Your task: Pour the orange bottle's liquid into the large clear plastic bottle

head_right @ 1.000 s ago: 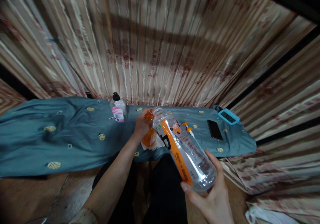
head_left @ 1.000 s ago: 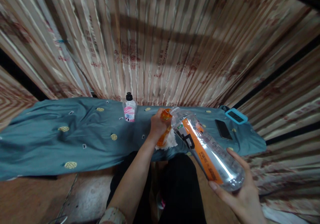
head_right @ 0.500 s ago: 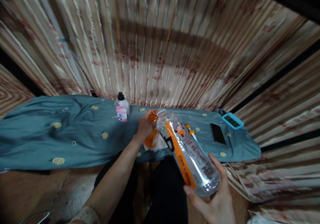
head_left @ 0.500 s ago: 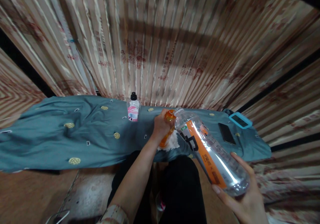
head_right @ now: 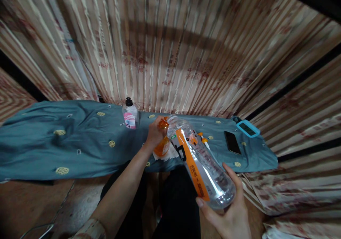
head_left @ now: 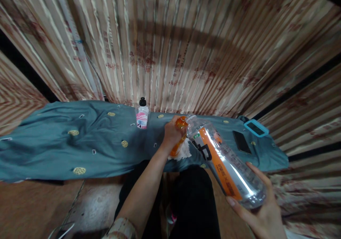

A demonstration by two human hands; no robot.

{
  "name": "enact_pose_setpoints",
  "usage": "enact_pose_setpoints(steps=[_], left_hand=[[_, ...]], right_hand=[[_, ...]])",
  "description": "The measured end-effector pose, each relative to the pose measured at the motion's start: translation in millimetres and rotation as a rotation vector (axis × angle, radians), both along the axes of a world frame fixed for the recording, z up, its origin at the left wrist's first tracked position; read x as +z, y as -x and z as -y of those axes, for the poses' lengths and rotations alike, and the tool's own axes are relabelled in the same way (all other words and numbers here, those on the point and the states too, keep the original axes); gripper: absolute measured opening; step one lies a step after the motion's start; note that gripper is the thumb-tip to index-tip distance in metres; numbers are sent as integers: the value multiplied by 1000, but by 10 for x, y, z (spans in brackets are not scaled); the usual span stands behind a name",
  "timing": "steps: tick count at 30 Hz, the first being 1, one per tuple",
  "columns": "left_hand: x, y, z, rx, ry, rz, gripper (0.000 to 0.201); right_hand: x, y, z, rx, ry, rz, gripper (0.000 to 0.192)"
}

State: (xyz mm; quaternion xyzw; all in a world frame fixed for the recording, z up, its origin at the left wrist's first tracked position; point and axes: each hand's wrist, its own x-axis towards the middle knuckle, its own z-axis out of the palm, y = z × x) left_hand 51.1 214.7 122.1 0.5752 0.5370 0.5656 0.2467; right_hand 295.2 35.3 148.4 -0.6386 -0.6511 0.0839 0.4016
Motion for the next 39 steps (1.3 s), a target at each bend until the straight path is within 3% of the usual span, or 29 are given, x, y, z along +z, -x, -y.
enact_pose_setpoints(steps=[10,18,22,26,32,39], left_hand=[[20,9,1,10,-22,-32,15],[23,7,2,6,-3,-34,14],[38,10,10,2,6,-44,13],[41,14,2,2,6,-42,14],[37,13,-7,6,1,-37,16],[45,11,5,32,1,-65,13]], right_hand=[[87,171,19,-49,-25,-16,87],[9,44,-4,40,-28,41,89],[5,33,-6,-29,-19,3,84],[-12,-6,-16,41,4,34,89],[153,249,43,-83,57,-86,90],[252,360,64,-107,67,-99,92]])
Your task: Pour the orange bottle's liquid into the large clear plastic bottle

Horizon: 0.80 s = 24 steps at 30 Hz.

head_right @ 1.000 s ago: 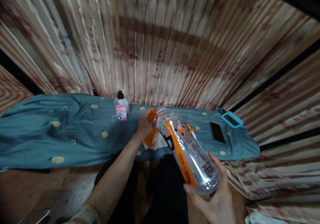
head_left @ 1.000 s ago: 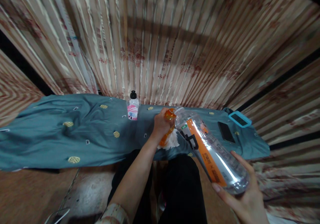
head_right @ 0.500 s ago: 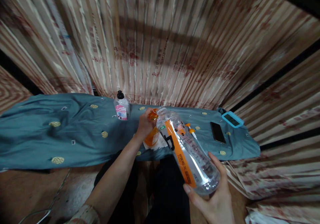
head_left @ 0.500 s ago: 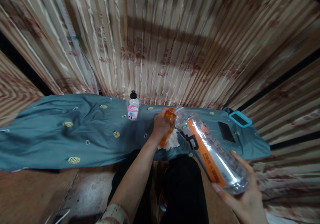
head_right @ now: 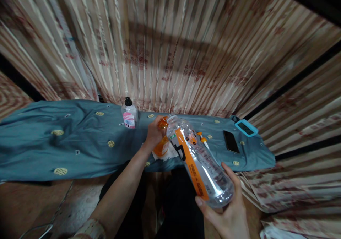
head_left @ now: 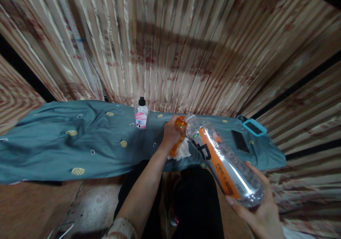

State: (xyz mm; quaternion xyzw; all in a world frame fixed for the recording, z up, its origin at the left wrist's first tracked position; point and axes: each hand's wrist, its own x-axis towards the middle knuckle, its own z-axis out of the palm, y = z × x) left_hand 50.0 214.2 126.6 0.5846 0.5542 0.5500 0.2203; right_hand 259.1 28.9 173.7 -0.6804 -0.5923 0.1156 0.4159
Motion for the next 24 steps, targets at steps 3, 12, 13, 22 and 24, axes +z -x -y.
enact_pose_setpoints(steps=[3,12,13,22,24], left_hand=[[1,2,-1,2,1,-8,14],[1,-2,-2,6,6,6,13],[0,-3,-3,4,4,6,13],[-24,-8,-10,2,3,3,9],[-23,-8,-10,4,4,0,9]], right_hand=[[-30,-41,-9,-8,5,-5,94],[-76,-92,-13,10,-18,11,89],[-87,-105,-13,23,-22,8,90],[-161,-231,-33,65,-47,70,90],[-118,-192,-28,66,-46,73,88]])
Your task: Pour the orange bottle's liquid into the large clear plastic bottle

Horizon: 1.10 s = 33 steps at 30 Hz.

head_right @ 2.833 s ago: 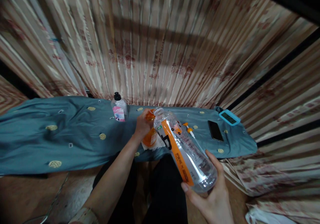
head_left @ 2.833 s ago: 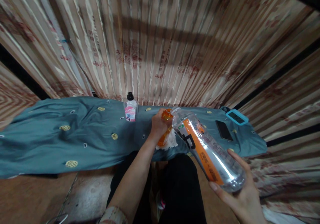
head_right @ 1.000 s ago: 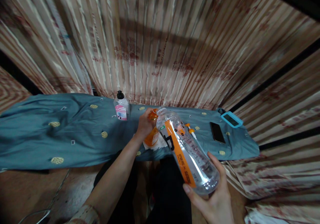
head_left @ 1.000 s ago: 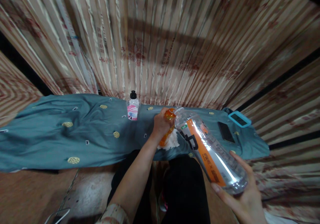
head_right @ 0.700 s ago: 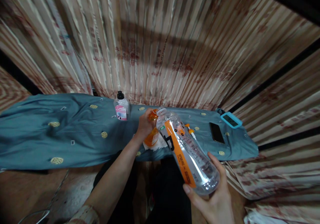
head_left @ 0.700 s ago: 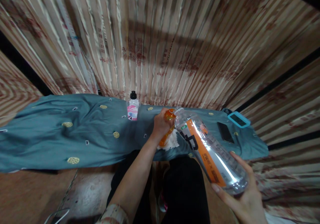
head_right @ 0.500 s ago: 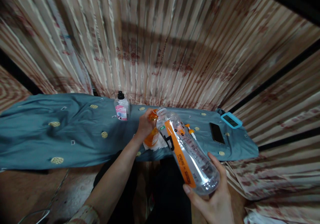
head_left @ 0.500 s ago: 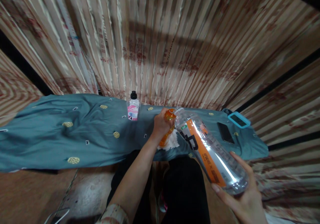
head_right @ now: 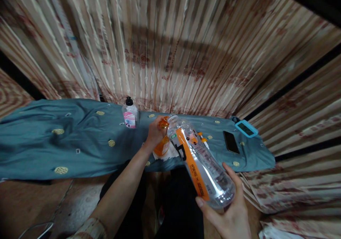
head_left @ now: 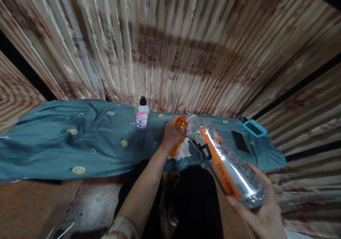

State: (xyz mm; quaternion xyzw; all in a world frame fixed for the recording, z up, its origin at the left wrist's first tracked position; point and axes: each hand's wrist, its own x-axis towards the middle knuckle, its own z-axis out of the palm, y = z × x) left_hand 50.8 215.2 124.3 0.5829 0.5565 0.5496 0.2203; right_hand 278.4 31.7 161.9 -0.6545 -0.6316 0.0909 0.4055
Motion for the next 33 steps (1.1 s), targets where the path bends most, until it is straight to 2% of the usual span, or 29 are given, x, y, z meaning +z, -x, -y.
enact_pose_setpoints(steps=[6,14,22,28,33], left_hand=[[31,5,17,-8,20,17,10],[28,4,17,2,14,-3,9],[9,-2,7,-6,14,17,12],[13,-1,10,-2,12,19,9],[13,1,6,7,13,19,13]], right_hand=[[79,102,16,-25,17,-37,89],[-48,-94,-27,10,-11,34,89],[-25,-69,-24,12,-11,51,89],[-106,-213,-46,65,-9,89,92],[-57,-59,-28,11,-20,11,88]])
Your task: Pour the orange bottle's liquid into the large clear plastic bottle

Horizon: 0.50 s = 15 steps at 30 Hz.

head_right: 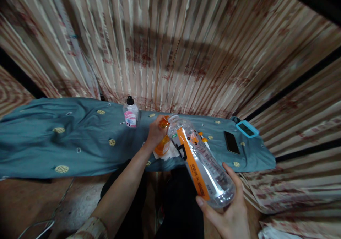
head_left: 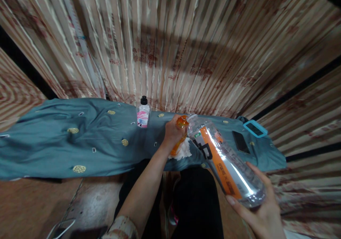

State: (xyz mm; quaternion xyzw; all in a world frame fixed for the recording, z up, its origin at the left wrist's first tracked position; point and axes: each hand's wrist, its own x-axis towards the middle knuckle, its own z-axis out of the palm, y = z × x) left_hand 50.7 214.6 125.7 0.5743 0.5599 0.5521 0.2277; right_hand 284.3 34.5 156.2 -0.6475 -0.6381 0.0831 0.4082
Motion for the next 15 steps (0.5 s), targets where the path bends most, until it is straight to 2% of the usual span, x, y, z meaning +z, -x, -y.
enact_pose_setpoints(steps=[5,15], left_hand=[[6,0,2,7,-2,-7,13],[9,0,9,-6,-3,11,14]], right_hand=[[112,202,26,-49,46,-86,92],[94,166,27,-35,33,-82,91]])
